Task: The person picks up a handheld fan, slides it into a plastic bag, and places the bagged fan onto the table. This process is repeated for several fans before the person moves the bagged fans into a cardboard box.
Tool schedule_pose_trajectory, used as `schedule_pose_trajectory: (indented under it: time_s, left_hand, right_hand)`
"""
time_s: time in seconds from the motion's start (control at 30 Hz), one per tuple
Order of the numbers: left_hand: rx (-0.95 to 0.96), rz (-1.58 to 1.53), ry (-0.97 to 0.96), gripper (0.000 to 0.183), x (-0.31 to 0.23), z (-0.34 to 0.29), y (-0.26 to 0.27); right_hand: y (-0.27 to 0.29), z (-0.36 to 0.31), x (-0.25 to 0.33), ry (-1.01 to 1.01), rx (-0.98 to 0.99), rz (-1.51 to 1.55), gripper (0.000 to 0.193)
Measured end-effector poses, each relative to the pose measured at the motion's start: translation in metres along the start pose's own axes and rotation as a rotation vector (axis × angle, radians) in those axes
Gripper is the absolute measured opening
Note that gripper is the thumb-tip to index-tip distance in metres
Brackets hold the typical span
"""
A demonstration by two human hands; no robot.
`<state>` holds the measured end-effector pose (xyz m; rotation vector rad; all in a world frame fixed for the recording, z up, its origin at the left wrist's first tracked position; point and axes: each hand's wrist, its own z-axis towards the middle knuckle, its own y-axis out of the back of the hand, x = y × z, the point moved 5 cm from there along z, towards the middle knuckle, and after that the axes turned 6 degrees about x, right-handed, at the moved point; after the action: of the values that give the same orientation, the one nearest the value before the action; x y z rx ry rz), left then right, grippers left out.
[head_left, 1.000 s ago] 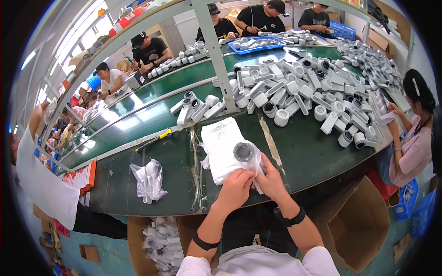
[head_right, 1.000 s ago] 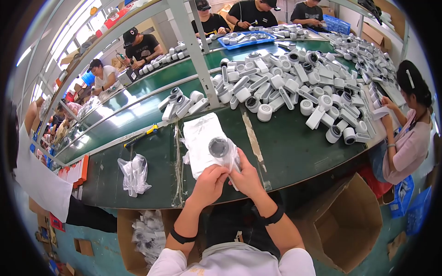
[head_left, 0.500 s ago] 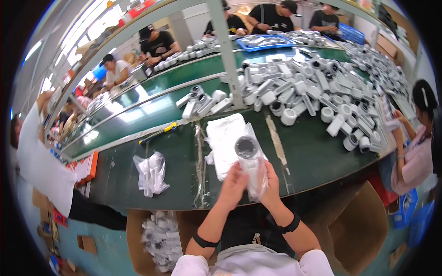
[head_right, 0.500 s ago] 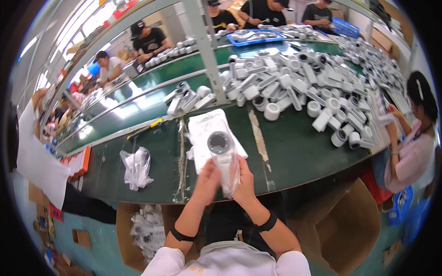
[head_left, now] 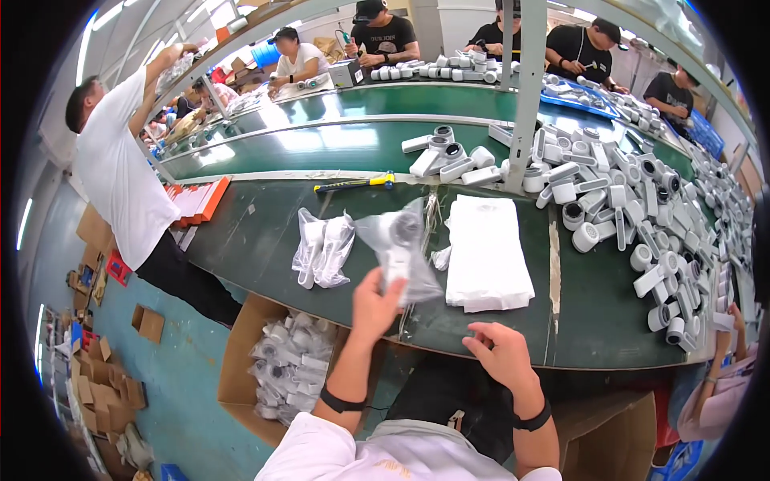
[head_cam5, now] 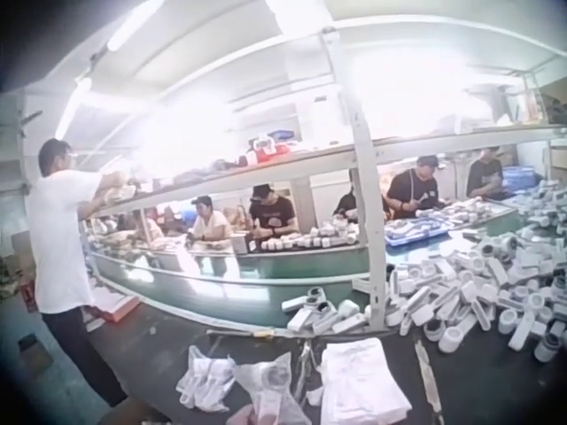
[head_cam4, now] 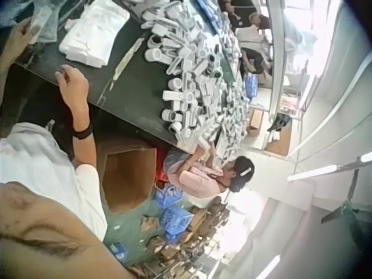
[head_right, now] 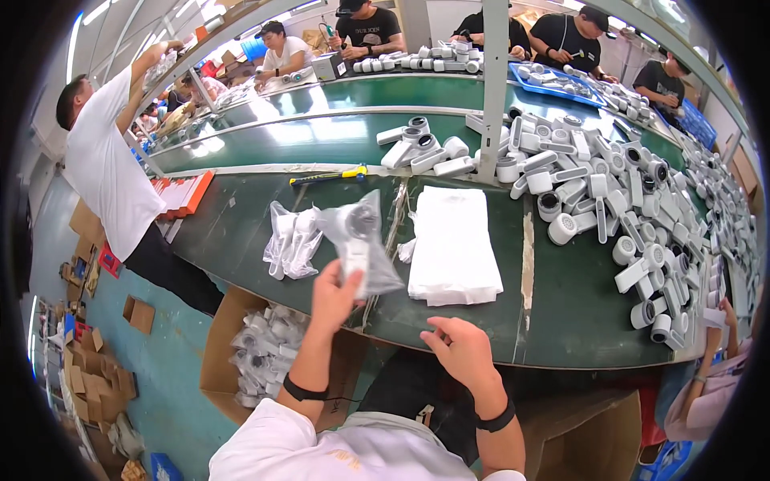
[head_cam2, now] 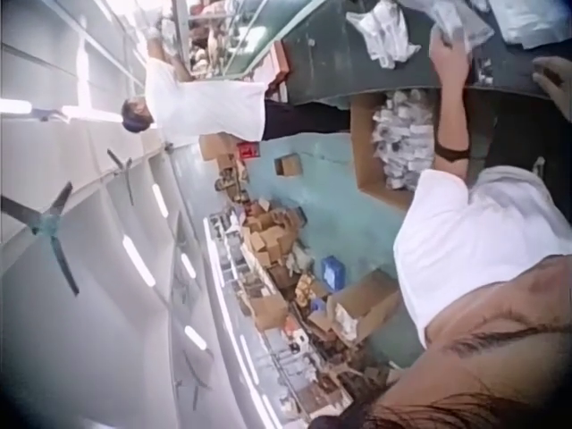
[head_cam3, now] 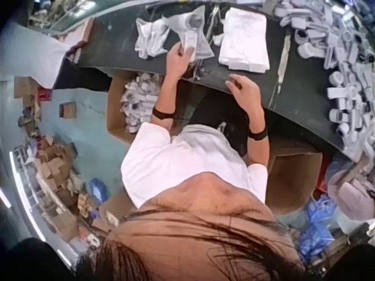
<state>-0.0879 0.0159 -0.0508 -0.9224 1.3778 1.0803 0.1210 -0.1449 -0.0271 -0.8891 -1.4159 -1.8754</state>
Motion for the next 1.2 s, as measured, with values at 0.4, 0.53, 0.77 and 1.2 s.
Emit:
schedule_pose_trajectory:
  time_s: [0.4, 0.53, 0.77, 1.2]
  left_hand:
    - [-0.372, 1.094, -0.137, 0.055, 0.022, 0.037, 0.071]
    - [-0.455, 1.124, -0.278, 0.056, -0.023, 0.005, 0.053]
    - [0.283, 0.745, -0.693, 0.039, -0.067, -0.014, -0.101]
    - [0.394, 0.975, -0.794, 0.029, -0.043, -0.009, -0.149]
  right_hand:
    - [0.023, -0.017, -0.003, -0.136, 0.043, 0.183, 0.027]
    - [0.054, -0.025, -0.019, -0.161, -0.096, 0.219, 0.026]
    - [0.175, -0.058, -0.095, -0.297, -0.829, -0.102, 0.019]
    - [0.288, -0.027, -0.196, -0.991, -0.756, -0.637, 0.092]
